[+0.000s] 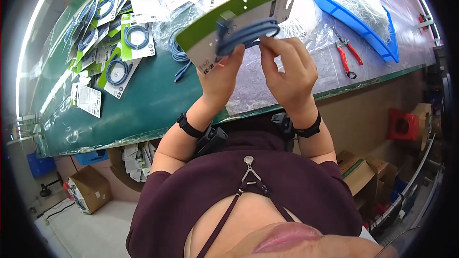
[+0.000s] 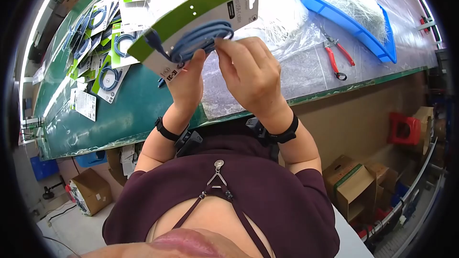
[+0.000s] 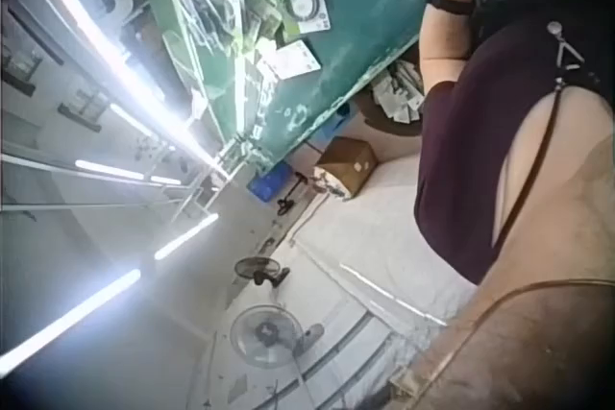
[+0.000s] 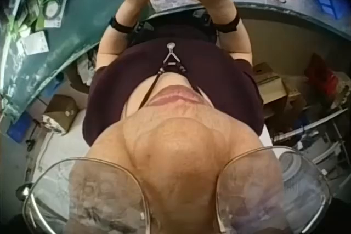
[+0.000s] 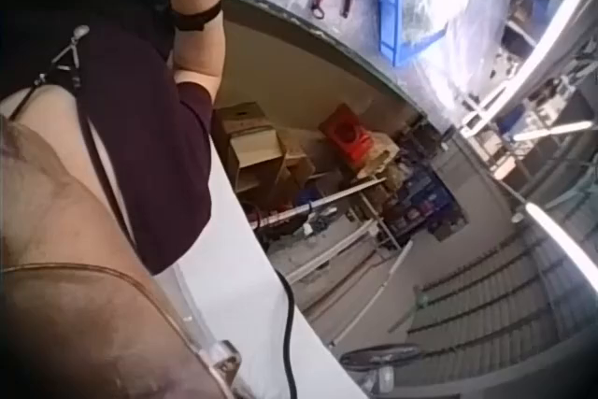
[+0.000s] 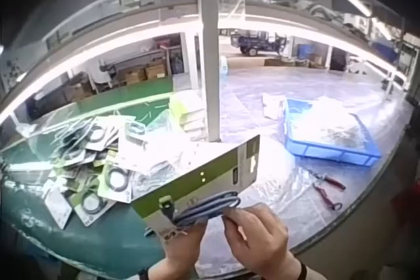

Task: The person secures a cable to a cardboard backing by threading a plastic tie through the holes and pulling it tight. They then turn the package over, press on the tie, and place the finished item onto a stack.

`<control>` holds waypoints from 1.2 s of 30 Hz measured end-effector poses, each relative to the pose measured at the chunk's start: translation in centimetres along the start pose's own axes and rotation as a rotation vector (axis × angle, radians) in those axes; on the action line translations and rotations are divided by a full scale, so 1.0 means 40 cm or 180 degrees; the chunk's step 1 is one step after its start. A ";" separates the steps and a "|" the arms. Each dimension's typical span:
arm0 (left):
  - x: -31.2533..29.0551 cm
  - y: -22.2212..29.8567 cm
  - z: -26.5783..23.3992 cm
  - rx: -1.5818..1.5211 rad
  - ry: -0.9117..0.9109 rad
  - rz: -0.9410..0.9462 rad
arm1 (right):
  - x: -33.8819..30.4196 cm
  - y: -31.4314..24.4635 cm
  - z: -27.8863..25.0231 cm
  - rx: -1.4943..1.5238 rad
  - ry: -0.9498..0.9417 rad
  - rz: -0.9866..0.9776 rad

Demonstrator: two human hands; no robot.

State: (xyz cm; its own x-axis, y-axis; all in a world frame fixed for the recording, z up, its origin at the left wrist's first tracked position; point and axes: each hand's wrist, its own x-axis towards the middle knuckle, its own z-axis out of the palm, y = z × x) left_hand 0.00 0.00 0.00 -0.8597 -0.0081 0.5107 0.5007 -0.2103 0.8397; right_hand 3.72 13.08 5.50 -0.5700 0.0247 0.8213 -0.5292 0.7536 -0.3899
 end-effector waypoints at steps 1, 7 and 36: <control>0.003 0.000 0.000 -0.0301 0.0030 -0.0252 | 0.004 0.001 0.001 -0.0018 0.0001 -0.0007; 0.023 0.036 0.015 -0.1673 0.0351 -0.1279 | 0.014 0.009 0.015 -0.0199 0.0043 -0.0110; 0.003 -0.008 0.008 -0.0969 0.0422 -0.0675 | 0.010 -0.001 0.011 -0.0195 -0.0158 -0.0100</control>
State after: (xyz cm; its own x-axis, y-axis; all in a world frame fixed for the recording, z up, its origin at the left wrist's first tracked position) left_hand -0.24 0.36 -0.14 -0.9565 -0.0554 0.2866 0.2749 -0.5010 0.8206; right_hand 3.24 12.77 5.66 -0.5852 -0.0311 0.8103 -0.5086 0.7924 -0.3368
